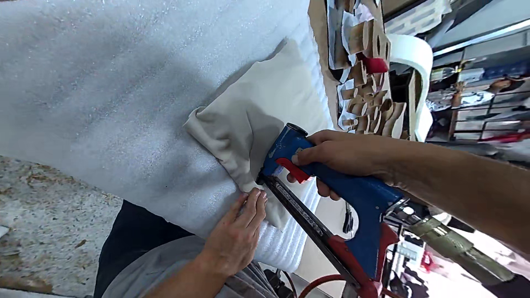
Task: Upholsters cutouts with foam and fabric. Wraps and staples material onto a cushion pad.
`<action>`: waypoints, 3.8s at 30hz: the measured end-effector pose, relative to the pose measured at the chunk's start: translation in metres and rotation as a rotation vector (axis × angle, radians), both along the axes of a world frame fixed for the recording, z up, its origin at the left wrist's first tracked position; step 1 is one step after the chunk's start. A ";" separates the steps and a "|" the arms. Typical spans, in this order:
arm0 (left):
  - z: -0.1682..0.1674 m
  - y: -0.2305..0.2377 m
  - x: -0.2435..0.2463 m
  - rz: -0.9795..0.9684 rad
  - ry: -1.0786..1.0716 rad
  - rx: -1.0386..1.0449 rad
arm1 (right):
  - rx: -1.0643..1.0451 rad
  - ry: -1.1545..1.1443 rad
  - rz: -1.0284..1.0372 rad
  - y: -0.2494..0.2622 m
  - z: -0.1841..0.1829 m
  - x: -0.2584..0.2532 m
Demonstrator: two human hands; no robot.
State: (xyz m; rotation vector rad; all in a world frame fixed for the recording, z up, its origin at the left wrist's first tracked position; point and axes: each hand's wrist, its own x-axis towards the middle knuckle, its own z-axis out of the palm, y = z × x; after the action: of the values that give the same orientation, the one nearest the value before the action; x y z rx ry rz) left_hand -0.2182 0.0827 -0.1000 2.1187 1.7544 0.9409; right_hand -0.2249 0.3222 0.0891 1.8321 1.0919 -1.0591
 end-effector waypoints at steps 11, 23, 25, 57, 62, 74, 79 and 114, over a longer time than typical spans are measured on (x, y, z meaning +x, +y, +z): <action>0.002 0.003 -0.003 -0.038 0.039 0.019 | 0.058 0.049 0.061 -0.006 0.009 0.008; 0.007 0.004 -0.003 -0.088 0.082 -0.053 | 0.134 -0.041 0.287 -0.027 0.011 -0.002; 0.006 0.003 -0.002 -0.078 0.057 -0.060 | 0.111 -0.041 0.273 -0.024 0.005 -0.002; 0.033 0.023 0.028 0.009 -0.005 -0.053 | 0.216 0.099 0.212 -0.018 0.037 0.029; 0.018 0.017 0.036 -0.063 0.089 -0.087 | 0.218 0.093 0.265 -0.036 0.028 0.035; 0.012 0.015 0.033 -0.068 0.070 -0.099 | 0.064 -0.020 0.392 -0.019 0.005 0.013; 0.011 0.015 0.033 -0.062 0.083 -0.091 | 0.084 0.017 0.323 -0.020 0.003 0.019; 0.041 0.100 -0.099 -0.638 0.582 0.296 | 1.119 -0.104 -0.065 -0.219 -0.041 0.305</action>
State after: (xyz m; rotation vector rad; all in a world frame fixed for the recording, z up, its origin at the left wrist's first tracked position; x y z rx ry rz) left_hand -0.3176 0.1830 -0.0586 3.0920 0.9914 0.4428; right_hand 0.0805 0.1029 0.0485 2.7207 1.7577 -0.3253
